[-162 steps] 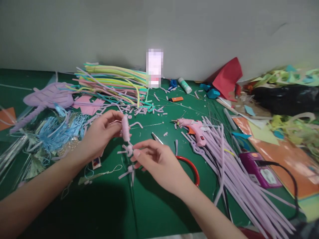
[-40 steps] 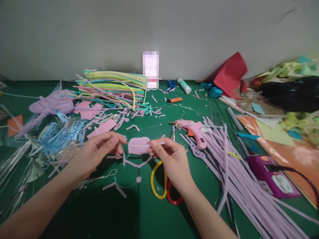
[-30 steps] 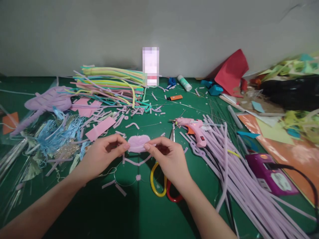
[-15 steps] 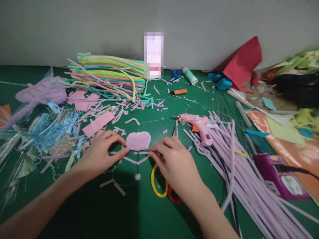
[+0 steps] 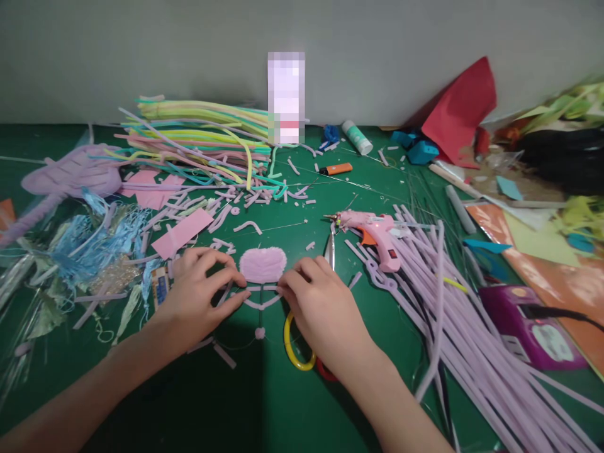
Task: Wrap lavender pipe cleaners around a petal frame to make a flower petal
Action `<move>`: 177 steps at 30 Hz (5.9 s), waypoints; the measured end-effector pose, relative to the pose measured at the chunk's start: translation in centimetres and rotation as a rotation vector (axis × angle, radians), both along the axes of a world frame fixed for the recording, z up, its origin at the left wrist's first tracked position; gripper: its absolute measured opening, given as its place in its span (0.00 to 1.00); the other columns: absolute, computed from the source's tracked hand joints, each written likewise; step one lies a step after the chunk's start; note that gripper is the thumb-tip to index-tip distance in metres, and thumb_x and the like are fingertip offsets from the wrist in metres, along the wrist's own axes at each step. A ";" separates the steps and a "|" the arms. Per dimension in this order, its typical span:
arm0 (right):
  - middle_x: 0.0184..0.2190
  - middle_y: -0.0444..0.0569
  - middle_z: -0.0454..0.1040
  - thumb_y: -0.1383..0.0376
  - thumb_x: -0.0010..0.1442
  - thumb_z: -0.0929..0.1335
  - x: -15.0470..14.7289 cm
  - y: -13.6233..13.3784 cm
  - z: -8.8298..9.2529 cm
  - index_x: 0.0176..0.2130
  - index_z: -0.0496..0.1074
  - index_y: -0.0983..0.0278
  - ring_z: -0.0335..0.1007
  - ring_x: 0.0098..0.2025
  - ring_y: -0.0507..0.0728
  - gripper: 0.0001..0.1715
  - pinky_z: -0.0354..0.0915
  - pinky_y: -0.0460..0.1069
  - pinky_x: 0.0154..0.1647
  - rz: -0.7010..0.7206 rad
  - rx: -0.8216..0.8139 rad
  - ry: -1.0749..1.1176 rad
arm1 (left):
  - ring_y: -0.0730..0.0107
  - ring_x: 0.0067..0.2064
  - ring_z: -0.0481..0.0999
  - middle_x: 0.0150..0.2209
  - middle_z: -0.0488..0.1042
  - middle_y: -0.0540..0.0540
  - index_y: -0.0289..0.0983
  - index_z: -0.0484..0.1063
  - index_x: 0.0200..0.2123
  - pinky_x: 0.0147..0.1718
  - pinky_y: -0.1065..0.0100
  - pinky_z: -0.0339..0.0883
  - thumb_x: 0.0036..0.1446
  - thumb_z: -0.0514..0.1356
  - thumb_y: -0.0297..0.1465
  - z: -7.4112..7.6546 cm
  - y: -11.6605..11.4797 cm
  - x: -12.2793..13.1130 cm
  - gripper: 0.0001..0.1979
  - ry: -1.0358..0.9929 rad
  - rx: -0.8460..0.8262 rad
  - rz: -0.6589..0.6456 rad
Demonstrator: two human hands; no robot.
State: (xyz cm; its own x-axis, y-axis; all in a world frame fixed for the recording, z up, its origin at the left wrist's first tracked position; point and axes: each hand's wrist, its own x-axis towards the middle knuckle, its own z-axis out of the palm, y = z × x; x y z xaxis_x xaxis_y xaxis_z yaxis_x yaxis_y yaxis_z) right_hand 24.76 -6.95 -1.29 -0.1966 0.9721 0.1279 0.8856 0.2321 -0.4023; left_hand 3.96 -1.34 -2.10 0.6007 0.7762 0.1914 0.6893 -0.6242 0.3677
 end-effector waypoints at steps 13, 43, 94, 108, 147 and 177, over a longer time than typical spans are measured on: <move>0.31 0.52 0.72 0.69 0.67 0.61 -0.5 0.0 -0.4 0.38 0.73 0.65 0.66 0.36 0.60 0.12 0.66 0.53 0.37 0.029 0.016 -0.085 | 0.51 0.49 0.73 0.45 0.77 0.34 0.33 0.71 0.32 0.50 0.47 0.60 0.63 0.53 0.23 -0.4 -0.7 0.9 0.09 0.116 0.337 -0.150; 0.41 0.58 0.72 0.80 0.59 0.60 -1.7 0.0 -1.3 0.49 0.68 0.70 0.68 0.42 0.62 0.20 0.69 0.54 0.41 0.111 0.252 -0.033 | 0.59 0.41 0.68 0.39 0.72 0.41 0.36 0.63 0.36 0.42 0.58 0.60 0.67 0.49 0.27 -0.7 1.4 -0.5 0.06 0.015 0.153 -0.236; 0.39 0.50 0.74 0.74 0.59 0.66 -3.2 0.8 -1.6 0.49 0.66 0.62 0.75 0.38 0.54 0.19 0.74 0.51 0.41 -0.084 0.031 0.618 | 0.71 0.35 0.75 0.33 0.77 0.52 0.39 0.73 0.33 0.34 0.72 0.65 0.60 0.60 0.31 0.4 1.3 1.4 0.04 -0.386 -0.444 0.113; 0.45 0.50 0.65 0.71 0.56 0.70 -3.1 1.0 -1.8 0.38 0.72 0.63 0.75 0.33 0.50 0.08 0.78 0.49 0.37 -0.153 -0.039 0.825 | 0.66 0.42 0.80 0.41 0.80 0.47 0.40 0.73 0.50 0.41 0.69 0.73 0.62 0.57 0.33 0.9 0.3 0.8 0.13 -0.417 -0.540 0.046; 0.39 0.50 0.67 0.72 0.54 0.69 -1.2 0.5 -1.5 0.27 0.67 0.62 0.70 0.43 0.57 0.08 0.66 0.54 0.45 -0.029 0.111 0.540 | 0.60 0.52 0.75 0.36 0.71 0.48 0.41 0.57 0.33 0.44 0.60 0.70 0.61 0.57 0.27 0.2 1.2 -0.9 0.09 -0.428 -0.542 0.040; 0.29 0.44 0.73 0.53 0.56 0.72 -2.2 1.6 -0.3 0.34 0.74 0.62 0.69 0.31 0.51 0.15 0.66 0.45 0.33 -0.311 -0.423 1.273 | 0.66 0.39 0.82 0.39 0.81 0.47 0.45 0.58 0.60 0.35 0.73 0.75 0.50 0.70 0.31 1.3 0.4 0.7 0.36 -0.792 -1.122 0.173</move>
